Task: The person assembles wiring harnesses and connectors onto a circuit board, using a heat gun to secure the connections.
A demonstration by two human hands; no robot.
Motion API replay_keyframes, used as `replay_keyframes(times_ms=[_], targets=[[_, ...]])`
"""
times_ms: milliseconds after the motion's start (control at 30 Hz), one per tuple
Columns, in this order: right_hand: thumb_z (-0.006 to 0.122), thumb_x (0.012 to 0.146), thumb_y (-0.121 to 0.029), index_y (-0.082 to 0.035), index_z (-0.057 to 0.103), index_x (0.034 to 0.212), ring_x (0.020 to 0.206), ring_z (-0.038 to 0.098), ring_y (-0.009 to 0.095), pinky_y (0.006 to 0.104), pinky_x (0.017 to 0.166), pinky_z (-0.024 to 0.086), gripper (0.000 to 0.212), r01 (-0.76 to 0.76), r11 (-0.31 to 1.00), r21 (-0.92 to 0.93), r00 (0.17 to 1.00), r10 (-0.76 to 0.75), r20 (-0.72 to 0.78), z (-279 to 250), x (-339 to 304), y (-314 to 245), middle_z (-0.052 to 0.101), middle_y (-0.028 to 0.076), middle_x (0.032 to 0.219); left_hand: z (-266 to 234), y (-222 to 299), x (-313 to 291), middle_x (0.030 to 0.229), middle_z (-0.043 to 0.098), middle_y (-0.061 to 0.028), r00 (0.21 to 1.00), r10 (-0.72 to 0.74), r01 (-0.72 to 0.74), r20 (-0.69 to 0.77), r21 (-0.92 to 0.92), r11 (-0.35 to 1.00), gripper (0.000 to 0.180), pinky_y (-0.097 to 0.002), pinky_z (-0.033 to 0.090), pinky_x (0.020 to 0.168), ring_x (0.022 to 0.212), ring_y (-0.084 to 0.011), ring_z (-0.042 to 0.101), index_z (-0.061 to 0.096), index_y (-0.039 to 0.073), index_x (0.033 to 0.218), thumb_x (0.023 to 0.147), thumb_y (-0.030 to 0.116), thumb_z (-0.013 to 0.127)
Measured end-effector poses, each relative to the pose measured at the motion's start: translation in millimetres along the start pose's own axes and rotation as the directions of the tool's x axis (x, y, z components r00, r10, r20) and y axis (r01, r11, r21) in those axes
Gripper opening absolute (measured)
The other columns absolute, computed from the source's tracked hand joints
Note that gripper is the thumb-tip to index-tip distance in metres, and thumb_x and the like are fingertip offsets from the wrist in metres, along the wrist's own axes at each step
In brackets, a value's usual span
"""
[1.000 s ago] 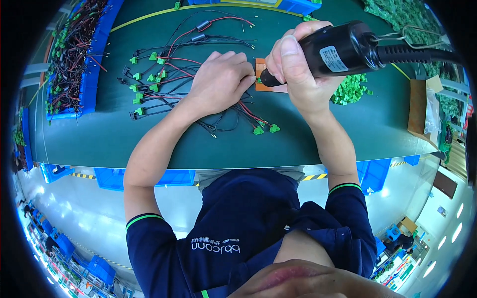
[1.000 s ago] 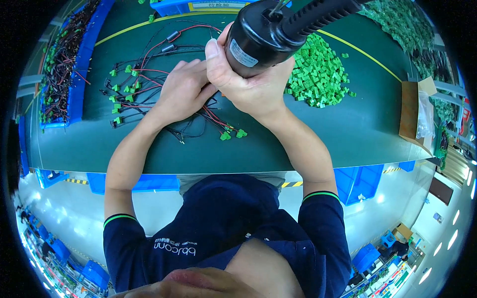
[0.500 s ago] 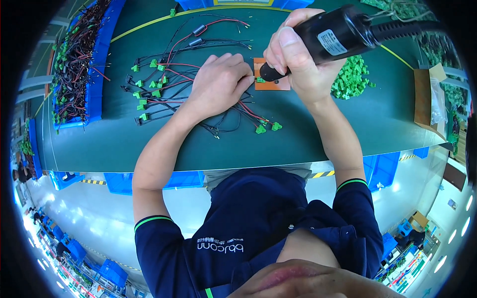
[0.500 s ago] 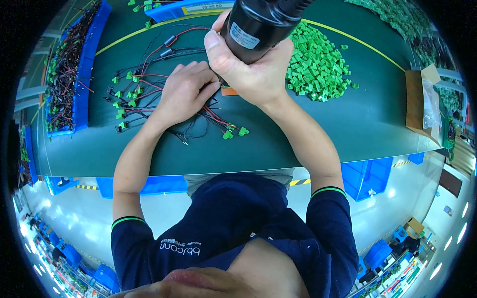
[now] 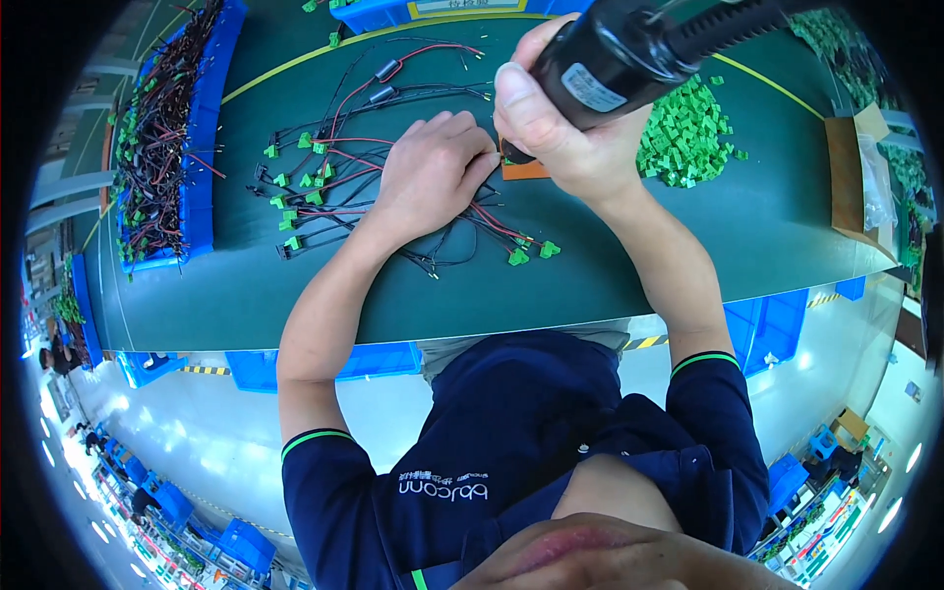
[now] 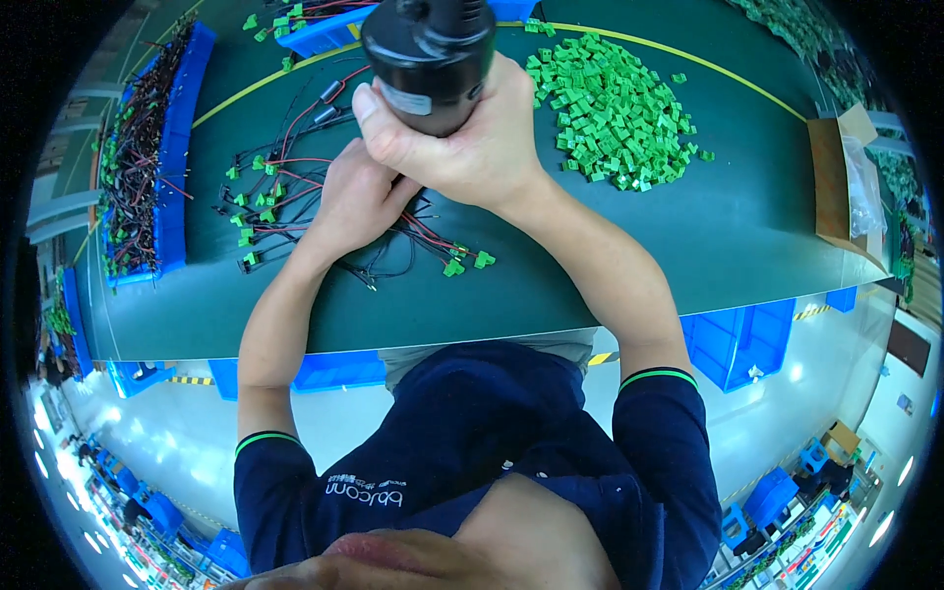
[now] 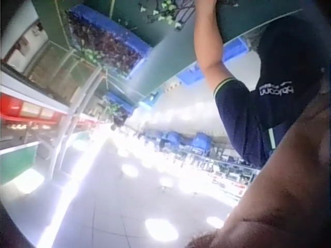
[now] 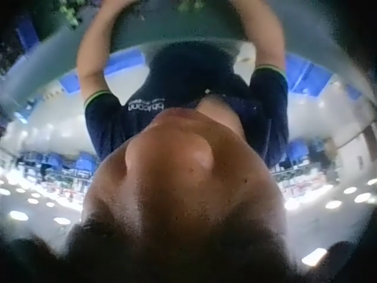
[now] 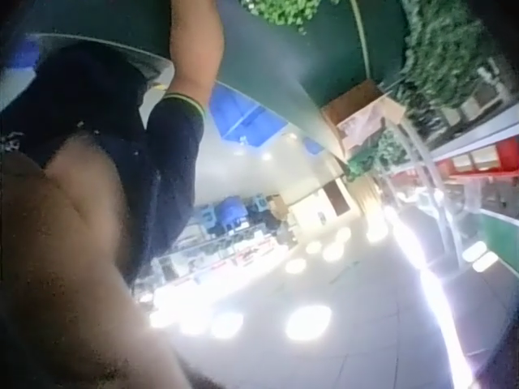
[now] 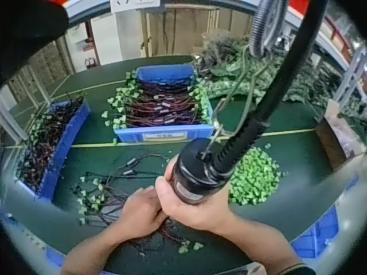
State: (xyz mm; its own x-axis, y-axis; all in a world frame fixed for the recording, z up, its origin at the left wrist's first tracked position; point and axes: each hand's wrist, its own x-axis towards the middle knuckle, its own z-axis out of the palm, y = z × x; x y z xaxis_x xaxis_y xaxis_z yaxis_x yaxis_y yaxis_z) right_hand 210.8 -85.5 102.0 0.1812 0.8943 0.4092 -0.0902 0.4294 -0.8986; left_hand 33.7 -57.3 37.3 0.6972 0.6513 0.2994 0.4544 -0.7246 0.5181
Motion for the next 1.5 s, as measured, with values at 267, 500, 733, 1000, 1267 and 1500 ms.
replay_keyframes(times_ms=[267,500,733,1000,1267,1500], targets=[[0.089,0.084,-0.014,-0.003,0.068,0.108,0.082,0.069,0.01,0.0286,0.074,0.058,0.034,-0.023,0.999,0.036,0.999,0.024,-0.042,-7,-1,-1,0.073,0.001,0.09,-1,2,-1,0.087,0.06,-0.0068,0.999,-0.002,0.003,0.046,-0.022,1.0,0.014,-0.0422,0.045,0.076,0.089,-0.0286,0.061,0.07,0.008,0.09,0.094,0.021,0.071],[0.078,0.093,-0.023,-0.005,0.055,0.136,0.121,0.059,0.022,0.0428,0.104,0.048,0.052,0.009,1.0,-0.021,0.922,0.0,0.387,-110,12,-16,0.064,0.007,0.12,-11,0,-3,0.086,0.061,-0.0071,0.992,-0.039,0.05,0.12,-0.083,0.995,0.012,-0.042,0.045,0.077,0.087,-0.0284,0.062,0.073,0.007,0.092,0.094,0.019,0.072],[0.078,0.091,-0.027,-0.006,0.075,0.106,0.112,0.059,0.033,0.0477,0.1,0.046,0.026,0.292,0.443,-0.847,0.892,0.192,0.408,-128,-26,21,0.066,0.01,0.115,-27,-4,-3,0.077,0.064,-0.0087,0.974,-0.097,0.143,0.204,-0.222,0.965,0.024,-0.0419,0.045,0.062,0.071,-0.0282,0.061,0.073,0.0,0.083,0.092,0.022,0.078],[0.071,0.097,-0.025,-0.009,0.071,0.113,0.111,0.063,0.032,0.0467,0.095,0.049,0.023,0.254,0.364,-0.896,0.885,0.287,0.367,-107,-29,28,0.066,0.009,0.109,-29,-26,5,0.1,0.069,-0.0097,0.975,-0.018,0.022,-0.221,0.013,1.0,0.02,-0.0356,0.052,0.083,0.097,-0.0285,0.066,0.075,0.003,0.109,0.09,0.009,0.079],[0.072,0.093,-0.017,-0.007,0.07,0.112,0.109,0.064,0.032,0.0465,0.095,0.051,0.022,0.376,0.34,-0.862,0.87,0.189,0.455,-107,-34,32,0.064,0.01,0.104,-42,-38,-4,0.102,0.071,-0.0062,0.998,0.054,-0.049,-0.024,0.16,0.986,0.015,-0.0381,0.049,0.084,0.091,-0.0264,0.067,0.078,0.006,0.104,0.09,0.009,0.078],[0.072,0.089,-0.009,-0.006,0.067,0.111,0.103,0.065,0.035,0.0454,0.088,0.054,0.023,0.345,0.387,-0.855,0.913,0.075,0.402,-121,-32,27,0.061,0.013,0.101,-38,-26,1,0.114,0.07,-0.0123,0.998,-0.004,0.009,-0.055,0.088,0.996,0.019,-0.0425,0.058,0.083,0.103,-0.0334,0.071,0.075,0.005,0.114,0.096,0.006,0.071]])
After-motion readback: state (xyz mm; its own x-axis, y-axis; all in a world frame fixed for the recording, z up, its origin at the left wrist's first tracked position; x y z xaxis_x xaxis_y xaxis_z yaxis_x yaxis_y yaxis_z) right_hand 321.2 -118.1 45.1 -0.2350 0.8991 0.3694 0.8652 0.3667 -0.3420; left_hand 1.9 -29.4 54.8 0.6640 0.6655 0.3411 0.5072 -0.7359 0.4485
